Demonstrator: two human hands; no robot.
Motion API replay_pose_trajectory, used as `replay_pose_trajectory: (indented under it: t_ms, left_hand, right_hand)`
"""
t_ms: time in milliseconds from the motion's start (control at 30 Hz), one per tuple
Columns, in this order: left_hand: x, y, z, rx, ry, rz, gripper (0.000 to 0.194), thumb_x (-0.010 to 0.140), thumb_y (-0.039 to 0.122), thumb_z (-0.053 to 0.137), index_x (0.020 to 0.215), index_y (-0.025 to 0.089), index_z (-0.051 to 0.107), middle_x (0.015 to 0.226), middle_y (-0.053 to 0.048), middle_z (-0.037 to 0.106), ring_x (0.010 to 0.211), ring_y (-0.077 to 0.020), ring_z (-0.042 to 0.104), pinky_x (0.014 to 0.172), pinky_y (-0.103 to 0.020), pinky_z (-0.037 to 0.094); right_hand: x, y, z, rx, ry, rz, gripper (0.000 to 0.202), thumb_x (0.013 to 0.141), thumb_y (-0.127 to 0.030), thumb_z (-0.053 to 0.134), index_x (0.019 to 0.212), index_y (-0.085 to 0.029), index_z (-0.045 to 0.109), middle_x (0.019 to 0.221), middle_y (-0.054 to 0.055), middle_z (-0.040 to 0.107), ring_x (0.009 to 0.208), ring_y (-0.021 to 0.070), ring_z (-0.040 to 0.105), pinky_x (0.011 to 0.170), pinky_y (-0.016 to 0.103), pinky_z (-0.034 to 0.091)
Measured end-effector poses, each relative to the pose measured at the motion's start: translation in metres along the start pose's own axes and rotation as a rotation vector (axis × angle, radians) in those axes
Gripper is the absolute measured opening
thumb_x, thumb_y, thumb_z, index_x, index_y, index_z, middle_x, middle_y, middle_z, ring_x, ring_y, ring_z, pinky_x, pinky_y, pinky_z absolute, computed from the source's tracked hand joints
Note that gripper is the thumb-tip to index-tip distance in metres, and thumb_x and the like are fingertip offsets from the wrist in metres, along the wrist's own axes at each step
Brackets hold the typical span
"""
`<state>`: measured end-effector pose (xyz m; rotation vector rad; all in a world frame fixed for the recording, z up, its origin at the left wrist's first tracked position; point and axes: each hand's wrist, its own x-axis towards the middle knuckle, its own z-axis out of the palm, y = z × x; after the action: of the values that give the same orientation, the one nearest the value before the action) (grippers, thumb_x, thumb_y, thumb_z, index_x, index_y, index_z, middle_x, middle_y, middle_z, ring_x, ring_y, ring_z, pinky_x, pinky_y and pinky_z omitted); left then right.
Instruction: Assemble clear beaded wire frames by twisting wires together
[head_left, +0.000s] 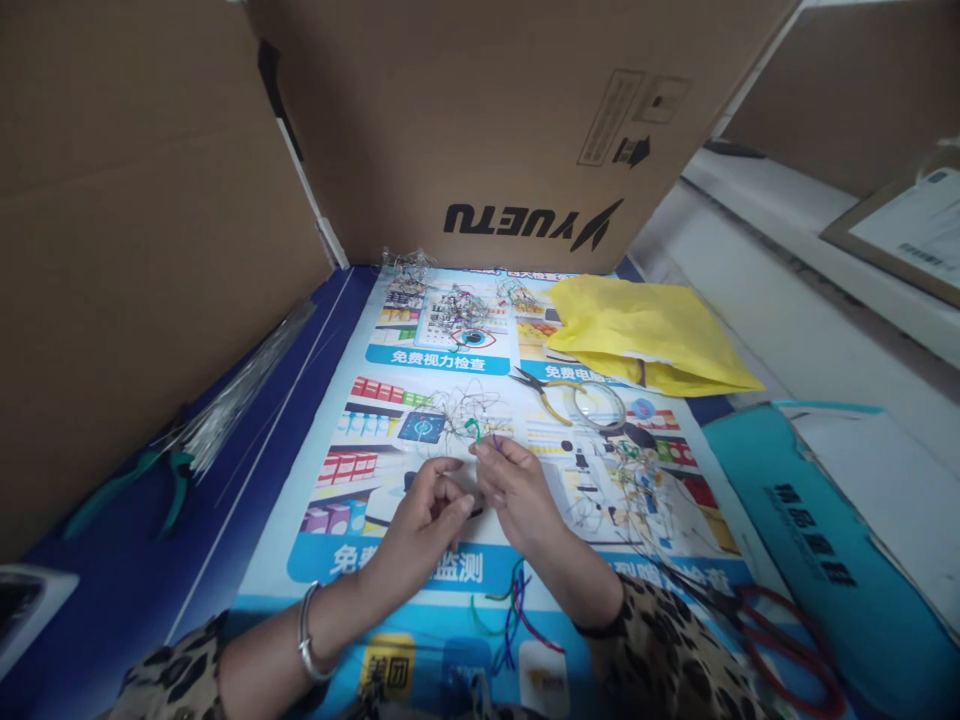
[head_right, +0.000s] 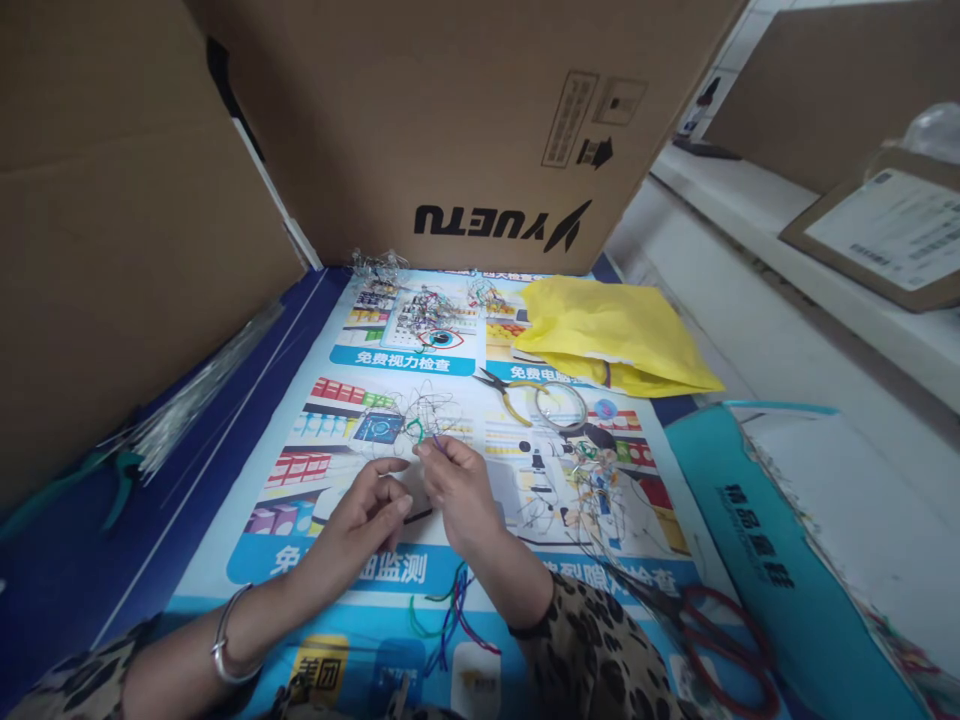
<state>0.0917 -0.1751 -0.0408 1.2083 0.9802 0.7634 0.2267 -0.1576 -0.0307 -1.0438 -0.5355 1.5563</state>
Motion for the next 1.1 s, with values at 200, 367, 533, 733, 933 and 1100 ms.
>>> replay_pose_trajectory:
  t_ms: [200,367,533,733,933,1100]
  left_hand:
    - [0.001,0.002,0.001,-0.109,0.069,0.007,0.049,0.087,0.037,0.05,0.128,0.026,0.026,0.071,0.006,0.047,0.047,-0.006,0.046,0.047,-0.02,0.039]
    - [0.004,0.008,0.005,-0.175,0.133,-0.016,0.065,0.084,0.037,0.054,0.135,0.027,0.015,0.074,0.005,0.053,0.046,-0.0073,0.049,0.044,-0.021,0.041]
    - [0.01,0.006,0.003,-0.178,0.196,0.044,0.068,0.083,0.035,0.056,0.136,0.026,0.015,0.101,-0.005,0.058,0.076,-0.0132,0.06,0.065,-0.027,0.05]
    - [0.016,0.0,-0.002,-0.107,0.244,0.151,0.062,0.082,0.034,0.056,0.132,0.025,0.02,0.117,-0.01,0.053,0.102,-0.0183,0.057,0.089,-0.037,0.046]
    - [0.017,0.001,-0.002,-0.039,0.288,0.209,0.055,0.082,0.032,0.055,0.127,0.026,0.025,0.122,-0.01,0.049,0.112,-0.0204,0.052,0.094,-0.041,0.042]
    - [0.02,-0.003,-0.005,0.058,0.309,0.255,0.042,0.084,0.029,0.054,0.121,0.024,0.034,0.125,-0.01,0.046,0.119,-0.0218,0.044,0.093,-0.04,0.041]
  right_hand:
    - [-0.001,-0.001,-0.001,-0.019,-0.027,0.022,0.024,0.07,-0.033,0.072,0.072,-0.016,0.056,0.05,-0.01,0.032,0.041,0.0024,0.019,0.04,0.021,0.01]
    - [-0.001,-0.001,-0.003,-0.016,-0.04,0.045,0.025,0.069,-0.035,0.073,0.073,-0.015,0.057,0.049,-0.01,0.031,0.042,0.0025,0.02,0.041,0.021,0.011]
    - [0.001,-0.003,-0.005,-0.013,-0.062,0.044,0.026,0.069,-0.034,0.073,0.073,-0.015,0.056,0.054,-0.008,0.038,0.042,0.0021,0.021,0.041,0.021,0.011]
    - [0.003,-0.007,-0.007,-0.06,-0.09,0.048,0.029,0.068,-0.037,0.074,0.071,-0.016,0.055,0.049,-0.01,0.032,0.04,0.0024,0.019,0.04,0.021,0.009]
    - [0.003,-0.008,-0.006,-0.066,-0.113,0.044,0.026,0.07,-0.035,0.072,0.071,-0.015,0.056,0.051,-0.01,0.032,0.042,0.0022,0.019,0.04,0.021,0.01]
    - [0.003,-0.01,-0.007,-0.093,-0.113,0.049,0.026,0.069,-0.036,0.072,0.07,-0.016,0.056,0.048,-0.01,0.03,0.041,0.0027,0.019,0.04,0.021,0.011]
